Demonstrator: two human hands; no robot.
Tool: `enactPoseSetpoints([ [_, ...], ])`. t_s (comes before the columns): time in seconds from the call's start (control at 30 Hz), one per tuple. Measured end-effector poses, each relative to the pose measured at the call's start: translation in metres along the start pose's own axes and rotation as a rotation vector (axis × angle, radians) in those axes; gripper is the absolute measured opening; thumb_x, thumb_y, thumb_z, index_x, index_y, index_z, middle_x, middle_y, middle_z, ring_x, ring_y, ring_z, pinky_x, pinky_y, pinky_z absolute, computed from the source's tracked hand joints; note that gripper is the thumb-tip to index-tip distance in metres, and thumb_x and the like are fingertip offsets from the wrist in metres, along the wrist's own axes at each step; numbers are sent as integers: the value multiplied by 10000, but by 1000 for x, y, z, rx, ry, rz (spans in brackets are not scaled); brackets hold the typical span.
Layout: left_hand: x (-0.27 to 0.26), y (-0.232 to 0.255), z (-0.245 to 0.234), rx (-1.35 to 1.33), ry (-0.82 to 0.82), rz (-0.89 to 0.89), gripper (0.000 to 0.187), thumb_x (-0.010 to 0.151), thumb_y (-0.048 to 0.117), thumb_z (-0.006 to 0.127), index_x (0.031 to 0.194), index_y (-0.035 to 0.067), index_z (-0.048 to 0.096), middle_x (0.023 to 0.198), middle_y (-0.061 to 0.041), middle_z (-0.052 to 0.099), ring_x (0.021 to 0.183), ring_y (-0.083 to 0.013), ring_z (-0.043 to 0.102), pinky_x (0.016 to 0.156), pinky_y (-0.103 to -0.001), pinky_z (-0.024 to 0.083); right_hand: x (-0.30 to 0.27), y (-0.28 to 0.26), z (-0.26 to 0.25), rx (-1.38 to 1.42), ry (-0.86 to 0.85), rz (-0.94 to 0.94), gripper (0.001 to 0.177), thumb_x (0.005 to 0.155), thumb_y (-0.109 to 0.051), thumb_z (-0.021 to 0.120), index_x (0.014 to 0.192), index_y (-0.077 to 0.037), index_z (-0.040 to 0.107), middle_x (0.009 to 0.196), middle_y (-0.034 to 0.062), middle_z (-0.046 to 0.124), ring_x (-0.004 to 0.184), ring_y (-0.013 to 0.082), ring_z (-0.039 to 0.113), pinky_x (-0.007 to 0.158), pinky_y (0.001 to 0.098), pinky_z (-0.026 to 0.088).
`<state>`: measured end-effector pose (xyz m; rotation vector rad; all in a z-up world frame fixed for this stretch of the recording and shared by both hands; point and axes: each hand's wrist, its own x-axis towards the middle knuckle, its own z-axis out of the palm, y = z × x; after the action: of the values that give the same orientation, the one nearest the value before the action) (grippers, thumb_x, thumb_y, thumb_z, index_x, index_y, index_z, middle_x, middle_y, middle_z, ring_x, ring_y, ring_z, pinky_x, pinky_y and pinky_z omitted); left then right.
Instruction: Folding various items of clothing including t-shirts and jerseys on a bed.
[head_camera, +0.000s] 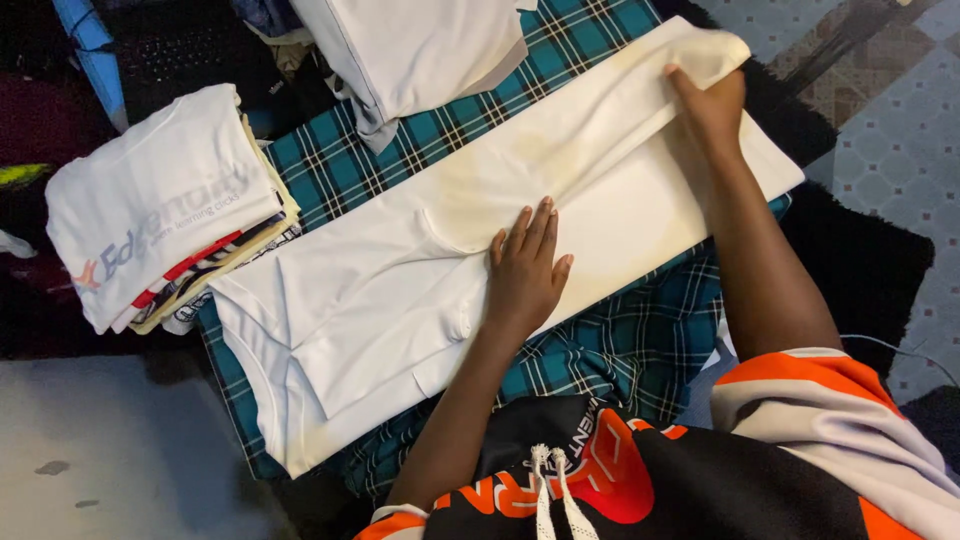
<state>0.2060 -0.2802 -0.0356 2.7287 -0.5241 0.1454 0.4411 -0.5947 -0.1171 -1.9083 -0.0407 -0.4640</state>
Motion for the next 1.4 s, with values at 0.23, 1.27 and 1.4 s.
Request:
enactPoseSetpoints([
  [0.23, 0, 2, -6, 15, 40, 37, 603, 1024, 402, 560, 1536, 100, 461, 1622, -74, 386, 1475, -300, 364, 1160, -551, 326, 2, 20, -24, 274, 288, 157, 399, 902, 42, 804, 1264, -24, 650, 1102, 96, 774, 981, 174, 759, 868, 267, 623],
  [1.27, 2, -1, -3, -12, 69, 44, 647, 1013, 445, 576, 1524, 62, 474, 1600, -83, 429, 1436, -312, 411, 1162, -529, 335, -45, -108, -3, -843, -461, -143, 911, 1024, -684, 352, 1664, -62, 166, 1732, 151, 102, 1612, 309, 85, 1296, 535, 53],
  [1.4, -2, -1, 0, -14, 77, 52, 643, 1015, 436, 581, 1529, 65, 472, 1608, -83, 428, 1440, -314, 412, 1161, -530, 336, -57, -71, -21, -848, -246, -316, 801, 1137, -479, 541, 1661, 66, 279, 1710, 315, 289, 1570, 426, 275, 1220, 599, 168],
])
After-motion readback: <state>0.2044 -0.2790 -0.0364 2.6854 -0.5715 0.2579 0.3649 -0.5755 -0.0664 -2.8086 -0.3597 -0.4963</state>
